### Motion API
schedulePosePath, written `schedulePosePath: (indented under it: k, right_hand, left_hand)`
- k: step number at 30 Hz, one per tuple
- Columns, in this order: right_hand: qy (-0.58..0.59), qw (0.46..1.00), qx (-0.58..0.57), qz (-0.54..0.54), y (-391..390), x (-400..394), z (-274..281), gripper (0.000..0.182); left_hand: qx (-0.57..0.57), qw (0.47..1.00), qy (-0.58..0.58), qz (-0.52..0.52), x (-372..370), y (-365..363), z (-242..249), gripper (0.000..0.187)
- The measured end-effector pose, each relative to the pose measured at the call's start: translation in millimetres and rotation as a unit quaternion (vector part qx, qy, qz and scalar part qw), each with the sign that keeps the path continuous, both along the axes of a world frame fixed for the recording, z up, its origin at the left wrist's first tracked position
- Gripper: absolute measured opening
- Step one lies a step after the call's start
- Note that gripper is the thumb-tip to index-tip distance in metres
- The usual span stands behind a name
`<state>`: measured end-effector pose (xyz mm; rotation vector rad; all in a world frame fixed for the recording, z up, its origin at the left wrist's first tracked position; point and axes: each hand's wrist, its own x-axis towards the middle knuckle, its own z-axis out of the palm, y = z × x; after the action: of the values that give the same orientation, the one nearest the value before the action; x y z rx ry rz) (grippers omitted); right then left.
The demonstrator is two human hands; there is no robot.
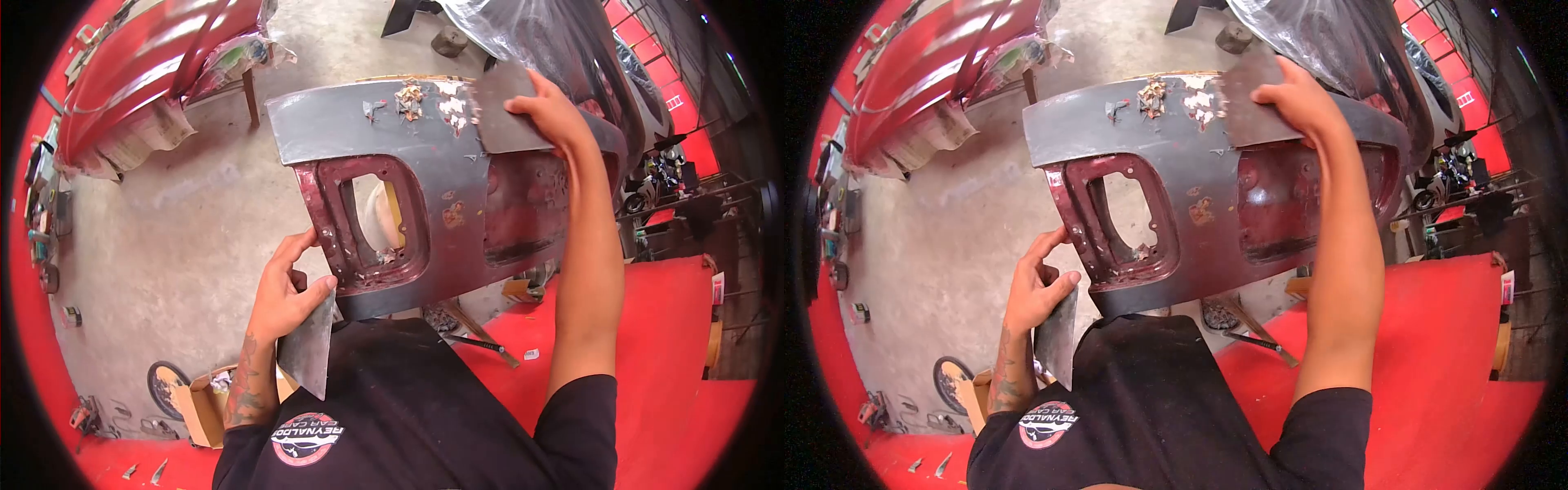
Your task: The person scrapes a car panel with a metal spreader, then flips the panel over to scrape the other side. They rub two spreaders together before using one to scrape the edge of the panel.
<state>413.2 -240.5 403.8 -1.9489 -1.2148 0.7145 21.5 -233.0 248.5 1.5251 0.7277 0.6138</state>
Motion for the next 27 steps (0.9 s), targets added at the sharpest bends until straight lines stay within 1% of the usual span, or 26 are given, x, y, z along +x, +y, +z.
schedulePosePath:
  k: [2,3,4,6,7,8,10,11,12,14,15,16,18,19,20,22,23,24,26,27]
  right_hand:
    - [0.076,0.996,0.011,-0.053,-8.0,12.3,-1.6,0.052]
    - [0.053,0.998,0.027,-0.037,-3.8,13.1,-12.7,0.051]
    - [0.055,0.997,0.028,-0.038,6.5,11.1,-25.6,0.051]
    - [-0.091,0.995,0.045,-0.012,35.5,4.1,-49.1,0.051]
    - [-0.083,0.996,0.033,0.027,42.7,-2.7,-46.2,0.051]
    - [-0.08,0.996,0.033,0.021,37.0,-5.9,-35.6,0.051]
    - [-0.019,1.0,0.004,0.024,20.6,-14.4,-6.3,0.051]
    - [0.001,1.0,0.01,-0.013,6.4,-18.9,3.6,0.052]
    - [-0.002,1.0,0.008,-0.01,-0.4,-12.6,2.8,0.052]
    - [0.044,0.998,0.045,-0.031,-6.6,2.0,-13.6,0.052]
    - [0.012,0.998,0.06,-0.026,-2.3,2.0,-27.3,0.052]
    - [0.014,0.998,0.061,-0.028,0.9,-0.5,-28.8,0.052]
    - [-0.07,0.996,0.053,0.009,4.2,-4.5,-26.3,0.053]
    - [-0.025,0.999,0.027,0.001,-4.5,-16.3,-10.7,0.053]
    - [-0.027,0.999,0.027,-0.002,-11.9,-14.1,-9.9,0.053]
    - [0.09,0.993,0.054,-0.048,-20.2,-6.4,-6.1,0.053]
    - [0.034,0.997,0.053,-0.04,-18.5,-10.3,-12.7,0.056]
    - [0.036,0.997,0.051,-0.042,-14.0,-13.8,-19.1,0.056]
    - [-0.067,0.997,0.04,-0.022,-2.8,-14.0,-27.4,0.062]
    - [-0.062,0.998,0.011,-0.004,-1.8,-9.2,-23.4,0.07]
  left_hand:
    - [-0.022,1.0,0.01,0.01,-1.2,-1.9,3.9,0.069]
    - [-0.024,1.0,0.012,0.012,-1.9,-2.7,2.8,0.069]
    - [-0.02,1.0,0.012,0.01,-1.3,-1.9,1.2,0.068]
    - [-0.014,1.0,0.017,0.004,0.0,-0.9,2.0,0.067]
    - [-0.013,1.0,0.015,0.0,-0.6,0.0,2.9,0.067]
    - [-0.014,1.0,0.01,-0.004,-0.9,0.3,2.9,0.067]
    - [-0.021,1.0,0.006,-0.005,-1.2,0.1,0.3,0.067]
    - [-0.028,1.0,0.001,0.002,-1.3,-0.1,-1.3,0.066]
    - [-0.031,1.0,-0.003,0.005,-1.1,-0.1,-1.7,0.066]
    - [-0.023,1.0,-0.007,0.009,-1.3,-1.5,-1.0,0.066]
    - [-0.023,1.0,-0.007,0.011,-1.4,-1.3,-0.8,0.066]
    - [-0.023,1.0,-0.002,0.006,-1.4,-0.2,0.1,0.066]
    - [-0.018,1.0,0.007,-0.008,-0.6,3.2,1.9,0.067]
    - [-0.024,1.0,0.006,-0.007,-1.1,2.1,1.2,0.066]
    - [-0.028,1.0,0.001,-0.002,-0.6,1.8,0.4,0.066]
    - [-0.028,1.0,-0.005,0.002,-0.2,1.4,0.1,0.065]
    - [-0.028,1.0,-0.005,0.004,-0.5,0.6,0.3,0.065]
    - [-0.03,1.0,-0.003,0.002,-0.9,0.4,1.3,0.065]
    - [-0.037,0.999,0.01,-0.003,-1.2,2.0,4.1,0.069]
    - [-0.036,0.999,0.012,-0.006,-1.9,1.9,5.2,0.069]
